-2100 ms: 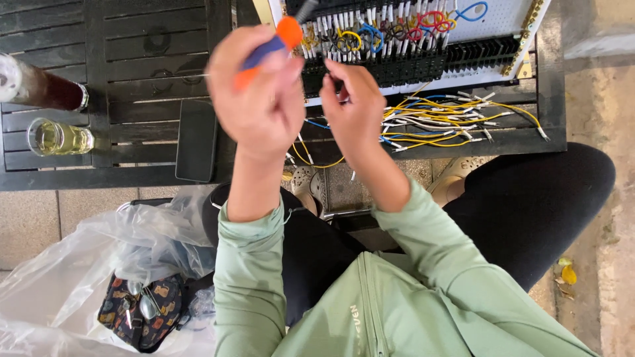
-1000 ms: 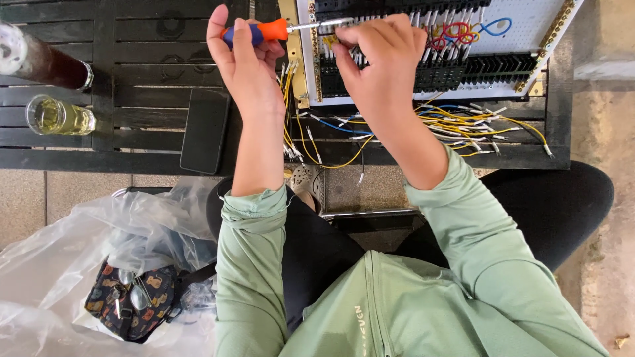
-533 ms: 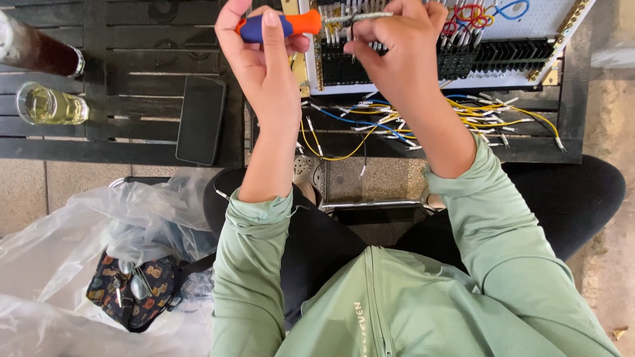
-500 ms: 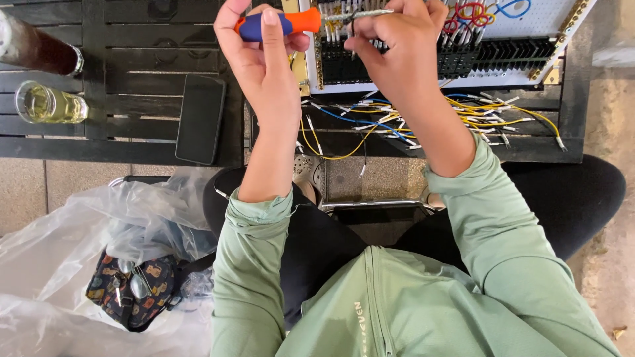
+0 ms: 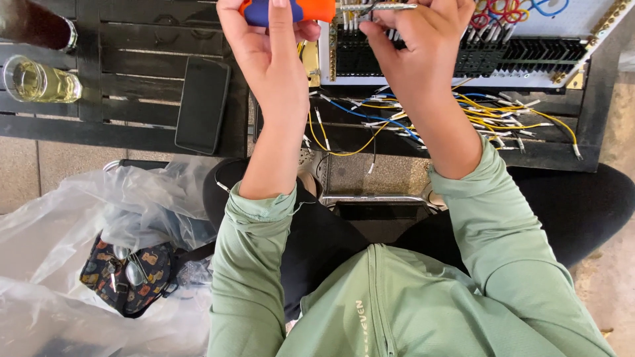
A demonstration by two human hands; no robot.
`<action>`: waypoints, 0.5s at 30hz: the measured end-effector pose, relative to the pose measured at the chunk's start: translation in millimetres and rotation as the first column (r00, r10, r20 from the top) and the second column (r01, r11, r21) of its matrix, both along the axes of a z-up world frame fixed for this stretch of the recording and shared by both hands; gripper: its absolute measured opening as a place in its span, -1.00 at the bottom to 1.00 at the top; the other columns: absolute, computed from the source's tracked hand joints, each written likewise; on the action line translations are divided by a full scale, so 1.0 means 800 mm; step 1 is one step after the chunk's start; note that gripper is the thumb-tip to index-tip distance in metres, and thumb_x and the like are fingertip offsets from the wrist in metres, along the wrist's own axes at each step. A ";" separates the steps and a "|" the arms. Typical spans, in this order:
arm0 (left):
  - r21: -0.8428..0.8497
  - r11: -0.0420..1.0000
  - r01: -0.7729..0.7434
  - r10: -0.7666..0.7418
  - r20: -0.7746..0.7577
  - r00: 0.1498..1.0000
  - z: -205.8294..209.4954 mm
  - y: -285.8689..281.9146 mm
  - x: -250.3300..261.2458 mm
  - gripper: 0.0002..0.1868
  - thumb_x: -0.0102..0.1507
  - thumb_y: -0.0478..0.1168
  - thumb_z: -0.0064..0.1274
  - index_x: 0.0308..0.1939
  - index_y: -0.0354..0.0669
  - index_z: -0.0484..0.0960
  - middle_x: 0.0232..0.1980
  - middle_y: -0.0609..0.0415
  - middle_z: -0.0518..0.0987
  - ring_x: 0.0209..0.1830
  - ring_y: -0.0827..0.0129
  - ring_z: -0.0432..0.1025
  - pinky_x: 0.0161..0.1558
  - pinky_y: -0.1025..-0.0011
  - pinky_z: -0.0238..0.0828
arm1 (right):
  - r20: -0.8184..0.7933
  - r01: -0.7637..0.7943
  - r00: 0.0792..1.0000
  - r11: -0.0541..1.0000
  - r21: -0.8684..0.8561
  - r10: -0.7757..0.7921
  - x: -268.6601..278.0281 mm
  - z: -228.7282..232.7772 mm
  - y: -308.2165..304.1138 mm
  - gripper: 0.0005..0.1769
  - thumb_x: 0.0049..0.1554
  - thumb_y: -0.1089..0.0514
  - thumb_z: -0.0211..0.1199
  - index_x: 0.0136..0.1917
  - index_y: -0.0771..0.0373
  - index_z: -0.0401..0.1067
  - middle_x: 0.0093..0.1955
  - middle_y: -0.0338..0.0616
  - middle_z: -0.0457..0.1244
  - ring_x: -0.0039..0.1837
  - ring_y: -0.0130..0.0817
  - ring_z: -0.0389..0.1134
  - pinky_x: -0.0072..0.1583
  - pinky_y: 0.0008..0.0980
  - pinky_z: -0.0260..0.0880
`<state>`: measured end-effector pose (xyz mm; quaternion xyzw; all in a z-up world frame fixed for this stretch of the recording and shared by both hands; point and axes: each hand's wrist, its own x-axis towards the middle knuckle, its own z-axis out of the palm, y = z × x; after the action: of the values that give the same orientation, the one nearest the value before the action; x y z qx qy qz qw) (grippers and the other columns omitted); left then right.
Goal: The person sits on a low stool and uses a screwdriver to connect various colored wires into a terminal block inside an open electrical box. They repeatedly insert wire ends into the terminals and tighten the screws to secure the connections.
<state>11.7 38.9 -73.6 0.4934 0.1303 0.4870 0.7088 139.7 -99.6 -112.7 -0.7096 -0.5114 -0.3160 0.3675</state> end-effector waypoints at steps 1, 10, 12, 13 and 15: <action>0.012 1.000 -0.011 0.011 -0.007 1.000 0.002 0.000 0.000 -0.78 0.43 -0.14 0.00 0.06 0.02 0.30 -0.21 -0.01 0.47 -0.48 0.21 0.48 -0.30 0.36 0.52 | -0.001 0.009 1.000 1.000 0.000 -0.009 0.001 -0.003 0.000 -0.79 0.29 0.11 0.62 -0.11 0.17 0.63 -0.20 -0.36 0.41 0.01 -0.21 0.21 0.11 -0.12 0.03; 0.083 0.995 -0.059 0.061 -0.019 0.998 -0.001 0.001 0.000 -0.77 0.47 -0.13 0.00 0.15 0.04 0.33 -0.16 0.00 0.47 -0.50 0.20 0.49 -0.31 0.38 0.52 | 0.017 0.047 0.999 0.996 0.079 -0.049 -0.009 0.000 0.009 -0.81 0.27 0.17 0.56 -0.13 0.18 0.58 -0.25 -0.29 0.33 0.02 -0.21 0.18 0.11 -0.14 0.05; 0.090 0.993 -0.079 0.083 -0.038 0.996 -0.007 0.001 0.000 -0.76 0.47 -0.13 0.00 0.18 0.05 0.34 -0.14 0.02 0.48 -0.51 0.21 0.49 -0.32 0.38 0.54 | 0.026 0.049 0.998 0.996 0.081 -0.051 -0.012 0.001 0.007 -0.81 0.27 0.19 0.55 -0.15 0.19 0.58 -0.28 -0.26 0.28 0.02 -0.19 0.17 0.13 -0.14 0.04; 0.076 0.994 -0.081 0.084 -0.040 0.996 -0.011 0.002 0.000 -0.71 0.48 -0.14 0.02 0.24 0.08 0.34 -0.10 0.01 0.50 -0.49 0.20 0.50 -0.31 0.37 0.57 | 0.042 0.057 0.997 0.997 0.053 -0.059 -0.012 0.001 0.007 -0.81 0.28 0.16 0.57 -0.14 0.18 0.60 -0.29 -0.26 0.26 0.02 -0.20 0.16 0.12 -0.14 0.04; 0.063 0.995 -0.082 0.085 -0.042 0.996 -0.015 0.002 0.001 -0.67 0.50 -0.14 0.05 0.30 0.10 0.33 -0.06 0.01 0.53 -0.47 0.18 0.51 -0.29 0.35 0.60 | 0.059 0.066 0.996 0.998 0.025 -0.067 -0.012 0.004 0.004 -0.80 0.28 0.14 0.59 -0.13 0.17 0.62 -0.30 -0.27 0.24 0.03 -0.20 0.15 0.12 -0.13 0.04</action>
<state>12.8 40.3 -85.3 0.5198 0.1516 0.5088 0.6692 130.2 -96.1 -109.4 -0.7122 -0.4946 -0.3550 0.3494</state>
